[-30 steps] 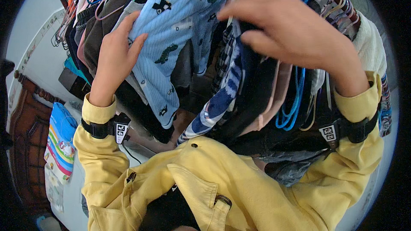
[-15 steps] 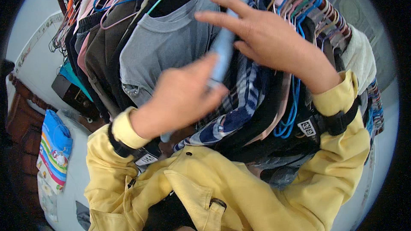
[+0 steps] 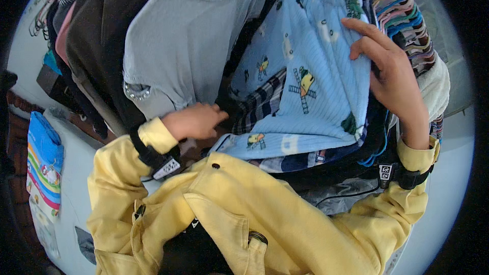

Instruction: The person browses a crowded clothing rack, removing several garments from hangers and placing them on a nearby bed. They also remove a grey cloth, walk across the room, and discard it in a trash bin before returning to the rack to continue sorting.

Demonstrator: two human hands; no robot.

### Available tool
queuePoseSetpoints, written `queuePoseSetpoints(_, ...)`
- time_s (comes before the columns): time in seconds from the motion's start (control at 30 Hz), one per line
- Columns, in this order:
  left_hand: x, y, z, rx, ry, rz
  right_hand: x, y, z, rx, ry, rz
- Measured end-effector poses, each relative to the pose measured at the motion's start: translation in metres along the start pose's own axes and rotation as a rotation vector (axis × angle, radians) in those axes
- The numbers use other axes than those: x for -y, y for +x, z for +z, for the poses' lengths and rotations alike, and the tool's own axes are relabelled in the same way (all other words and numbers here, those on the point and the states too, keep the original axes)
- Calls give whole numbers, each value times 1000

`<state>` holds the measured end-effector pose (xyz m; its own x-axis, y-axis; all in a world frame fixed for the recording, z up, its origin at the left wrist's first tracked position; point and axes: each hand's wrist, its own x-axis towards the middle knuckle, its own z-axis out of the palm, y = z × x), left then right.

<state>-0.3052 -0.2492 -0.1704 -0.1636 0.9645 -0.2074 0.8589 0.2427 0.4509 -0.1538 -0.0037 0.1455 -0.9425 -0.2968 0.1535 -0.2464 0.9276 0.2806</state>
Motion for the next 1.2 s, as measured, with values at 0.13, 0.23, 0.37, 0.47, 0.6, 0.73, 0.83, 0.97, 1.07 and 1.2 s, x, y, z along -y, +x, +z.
queuePoseSetpoints(0.13,50,10,2,-58,98,-155,1,3,-3,30,-17,26)
queuePoseSetpoints(0.23,76,24,1,-71,59,-245,4,3,-5,48,13,33)
queuePoseSetpoints(0.37,99,70,17,-299,-257,-156,16,-5,-14,147,-30,-81)
queuePoseSetpoints(0.47,104,125,26,-492,-717,-104,30,-21,-21,243,-52,-135)
queuePoseSetpoints(0.6,98,188,9,-756,-1067,-167,56,-46,-18,322,81,-88)
queuePoseSetpoints(0.73,80,218,-17,-750,-1262,-115,76,-65,-7,306,140,-81)
queuePoseSetpoints(0.83,78,214,-36,-594,-1367,-165,80,-76,0,317,110,0)
queuePoseSetpoints(0.97,85,181,-45,-374,-1278,-22,75,-82,14,176,109,-11)
queuePoseSetpoints(1.07,90,141,-34,-476,-1490,82,76,-84,31,32,46,38)
queuePoseSetpoints(1.2,113,80,-16,-492,-1492,106,97,-94,46,-118,19,250)
